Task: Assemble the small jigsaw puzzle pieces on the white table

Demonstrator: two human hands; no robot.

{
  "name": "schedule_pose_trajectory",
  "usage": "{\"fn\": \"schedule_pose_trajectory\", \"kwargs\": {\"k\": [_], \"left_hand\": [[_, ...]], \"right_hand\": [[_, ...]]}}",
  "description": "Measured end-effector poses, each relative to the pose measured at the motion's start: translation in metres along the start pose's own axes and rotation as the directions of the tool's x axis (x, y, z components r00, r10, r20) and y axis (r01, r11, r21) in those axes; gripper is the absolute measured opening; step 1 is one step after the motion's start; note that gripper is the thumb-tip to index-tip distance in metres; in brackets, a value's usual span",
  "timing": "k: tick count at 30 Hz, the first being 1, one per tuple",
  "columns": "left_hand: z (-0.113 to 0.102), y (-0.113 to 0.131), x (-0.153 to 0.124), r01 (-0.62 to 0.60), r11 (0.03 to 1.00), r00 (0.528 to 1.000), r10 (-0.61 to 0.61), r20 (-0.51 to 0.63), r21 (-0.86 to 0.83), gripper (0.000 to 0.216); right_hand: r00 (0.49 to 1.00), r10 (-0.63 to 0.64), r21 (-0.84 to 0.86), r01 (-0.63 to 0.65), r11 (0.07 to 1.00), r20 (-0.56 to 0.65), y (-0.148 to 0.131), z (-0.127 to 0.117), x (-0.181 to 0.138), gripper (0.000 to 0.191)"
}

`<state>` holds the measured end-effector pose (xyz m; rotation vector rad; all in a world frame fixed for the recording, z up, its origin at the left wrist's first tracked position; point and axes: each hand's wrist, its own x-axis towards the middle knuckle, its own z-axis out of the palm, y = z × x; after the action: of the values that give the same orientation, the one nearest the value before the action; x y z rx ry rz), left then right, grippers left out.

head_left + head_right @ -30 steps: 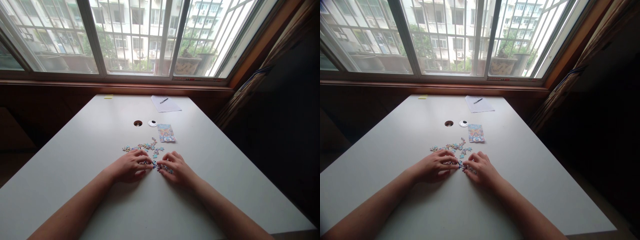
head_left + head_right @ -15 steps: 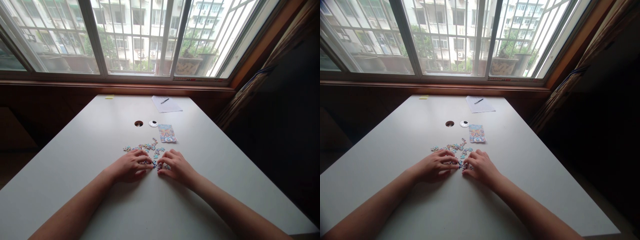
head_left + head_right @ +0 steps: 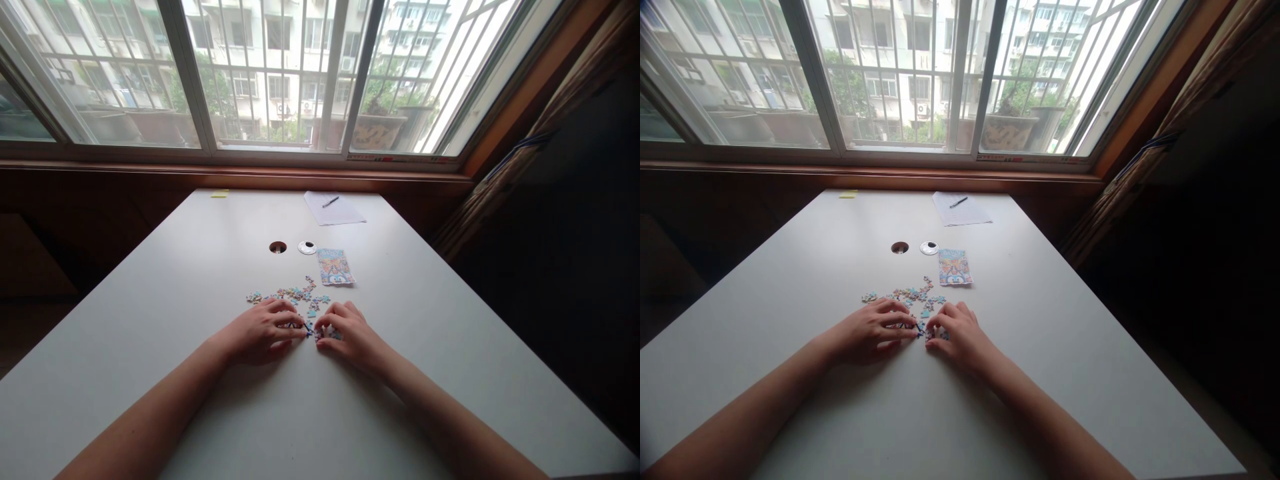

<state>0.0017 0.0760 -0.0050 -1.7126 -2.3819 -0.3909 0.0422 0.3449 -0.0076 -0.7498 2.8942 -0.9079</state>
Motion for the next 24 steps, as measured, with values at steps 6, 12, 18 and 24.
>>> {"fn": "schedule_pose_trajectory", "kwargs": {"k": [6, 12, 18, 24], "left_hand": [[-0.0021, 0.0007, 0.0001, 0.000, 1.000, 1.000, 0.000, -0.001, -0.001, 0.043], [-0.0009, 0.0004, 0.0001, -0.010, 1.000, 1.000, 0.010, -0.006, -0.006, 0.041], [-0.0010, -0.0001, 0.0003, -0.004, 1.000, 1.000, 0.004, 0.013, -0.014, 0.042], [-0.0022, 0.0008, 0.0005, -0.005, 1.000, 1.000, 0.005, 0.009, -0.008, 0.043]], "right_hand": [[1.000, 0.022, 0.022, -0.023, 0.999, 0.017, -0.0007, -0.0006, -0.0003, 0.023], [1.000, 0.013, 0.031, -0.014, 0.999, 0.024, -0.0014, 0.0000, -0.0020, 0.025], [1.000, 0.004, 0.006, -0.004, 1.000, 0.018, -0.0030, -0.0006, -0.0018, 0.025], [0.998, 0.046, 0.024, -0.048, 0.999, 0.052, -0.0054, -0.0027, 0.0002, 0.020]]}}
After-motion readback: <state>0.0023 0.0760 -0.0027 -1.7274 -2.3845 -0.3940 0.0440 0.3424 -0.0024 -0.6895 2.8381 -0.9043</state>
